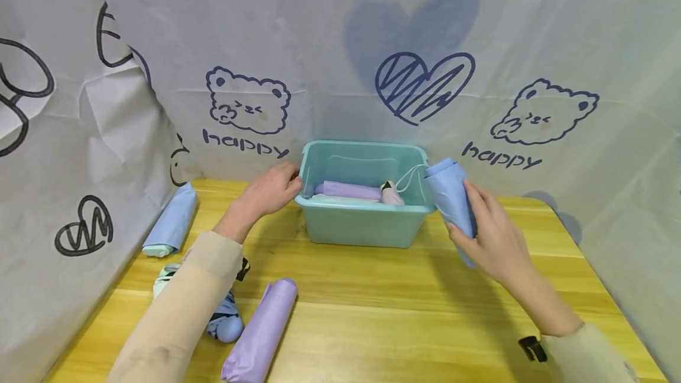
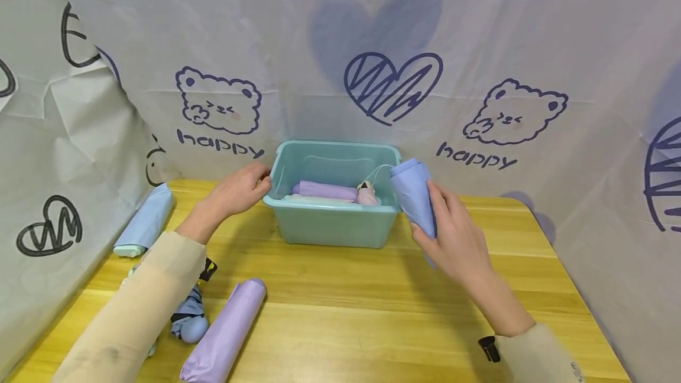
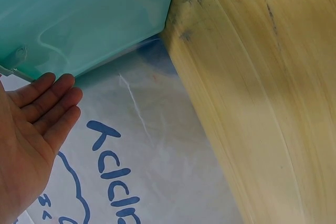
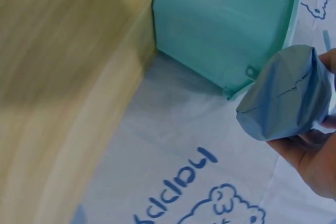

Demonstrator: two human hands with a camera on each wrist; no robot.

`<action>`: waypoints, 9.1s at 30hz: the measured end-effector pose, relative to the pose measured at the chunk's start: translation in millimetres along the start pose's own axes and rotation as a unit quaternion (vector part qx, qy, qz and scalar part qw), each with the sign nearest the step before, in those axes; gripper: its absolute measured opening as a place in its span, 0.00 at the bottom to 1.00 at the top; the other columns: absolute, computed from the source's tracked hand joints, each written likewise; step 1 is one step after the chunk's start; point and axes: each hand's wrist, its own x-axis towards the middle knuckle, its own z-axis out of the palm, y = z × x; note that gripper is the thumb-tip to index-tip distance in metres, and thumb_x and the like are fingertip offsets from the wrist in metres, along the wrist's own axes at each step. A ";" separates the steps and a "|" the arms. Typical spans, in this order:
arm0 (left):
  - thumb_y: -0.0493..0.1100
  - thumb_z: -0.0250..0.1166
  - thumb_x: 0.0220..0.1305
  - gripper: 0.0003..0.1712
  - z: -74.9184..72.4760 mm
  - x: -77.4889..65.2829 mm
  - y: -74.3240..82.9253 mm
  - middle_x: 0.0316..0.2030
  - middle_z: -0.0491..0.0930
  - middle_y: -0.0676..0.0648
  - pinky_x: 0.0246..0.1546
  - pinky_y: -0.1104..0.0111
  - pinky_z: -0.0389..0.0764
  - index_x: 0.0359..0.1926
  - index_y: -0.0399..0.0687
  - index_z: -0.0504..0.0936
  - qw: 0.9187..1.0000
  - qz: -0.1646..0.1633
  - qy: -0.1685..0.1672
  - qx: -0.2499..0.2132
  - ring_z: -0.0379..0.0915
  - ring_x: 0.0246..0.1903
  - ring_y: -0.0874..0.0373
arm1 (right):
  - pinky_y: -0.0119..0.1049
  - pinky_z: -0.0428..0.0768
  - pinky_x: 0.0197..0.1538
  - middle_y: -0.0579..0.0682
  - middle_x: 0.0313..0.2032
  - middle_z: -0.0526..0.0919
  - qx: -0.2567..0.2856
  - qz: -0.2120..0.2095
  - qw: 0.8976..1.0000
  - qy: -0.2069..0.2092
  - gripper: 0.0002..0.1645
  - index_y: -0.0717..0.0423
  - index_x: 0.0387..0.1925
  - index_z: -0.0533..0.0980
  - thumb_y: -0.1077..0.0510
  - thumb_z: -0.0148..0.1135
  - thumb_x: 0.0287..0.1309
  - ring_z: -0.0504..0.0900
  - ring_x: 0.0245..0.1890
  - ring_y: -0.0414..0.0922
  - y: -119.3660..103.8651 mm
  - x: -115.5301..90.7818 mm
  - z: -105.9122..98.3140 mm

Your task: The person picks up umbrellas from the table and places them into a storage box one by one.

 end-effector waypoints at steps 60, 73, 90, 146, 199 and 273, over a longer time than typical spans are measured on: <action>0.49 0.51 0.74 0.14 -3.9 0.1 -1.5 0.41 0.77 0.48 0.38 0.58 0.76 0.47 0.46 0.77 1.000 0.004 -0.007 0.010 0.72 0.38 0.51 | 0.58 0.64 0.74 0.61 0.77 0.62 -0.040 -0.192 0.844 -0.499 0.46 0.48 0.80 0.60 0.51 0.66 0.64 0.64 0.75 0.60 -63.3 211.1 97.5; 0.48 0.50 0.75 0.18 -4.5 0.6 0.7 0.48 0.80 0.44 0.47 0.54 0.80 0.52 0.42 0.79 1.000 0.011 -0.014 0.022 0.75 0.44 0.49 | 0.55 0.58 0.77 0.63 0.76 0.63 -0.024 -0.204 0.813 -0.544 0.45 0.57 0.79 0.59 0.52 0.66 0.66 0.61 0.76 0.60 -68.9 222.7 138.0; 0.49 0.50 0.74 0.19 -6.5 -0.5 0.4 0.50 0.80 0.44 0.49 0.53 0.80 0.53 0.43 0.79 1.000 0.001 -0.010 0.018 0.76 0.46 0.50 | 0.49 0.62 0.76 0.57 0.77 0.62 -0.058 -0.150 0.770 -0.618 0.46 0.57 0.81 0.55 0.59 0.64 0.66 0.61 0.76 0.53 -78.8 228.3 162.7; 0.49 0.49 0.75 0.21 -1.5 0.8 2.6 0.49 0.78 0.44 0.47 0.54 0.78 0.54 0.41 0.78 1.000 -0.013 -0.012 0.001 0.73 0.44 0.48 | 0.57 0.60 0.76 0.60 0.76 0.63 0.067 0.014 0.971 -0.228 0.40 0.59 0.77 0.62 0.51 0.62 0.71 0.62 0.76 0.60 -30.4 176.2 43.5; 0.47 0.47 0.74 0.23 -14.0 0.9 -2.9 0.52 0.78 0.39 0.55 0.50 0.79 0.56 0.34 0.77 0.999 0.038 -0.002 -0.003 0.75 0.52 0.45 | 0.60 0.78 0.54 0.63 0.49 0.82 0.000 0.126 0.983 -0.137 0.28 0.66 0.50 0.79 0.47 0.42 0.77 0.78 0.51 0.63 10.6 57.6 48.4; 0.50 0.74 0.55 0.49 58.8 -199.5 62.9 0.53 0.75 0.29 0.43 0.45 0.84 0.68 0.24 0.65 0.982 -0.096 -0.134 0.094 0.81 0.45 0.37 | 0.63 0.76 0.58 0.64 0.53 0.81 0.053 0.132 0.978 -0.153 0.28 0.66 0.54 0.78 0.47 0.43 0.77 0.78 0.54 0.64 23.8 48.4 56.6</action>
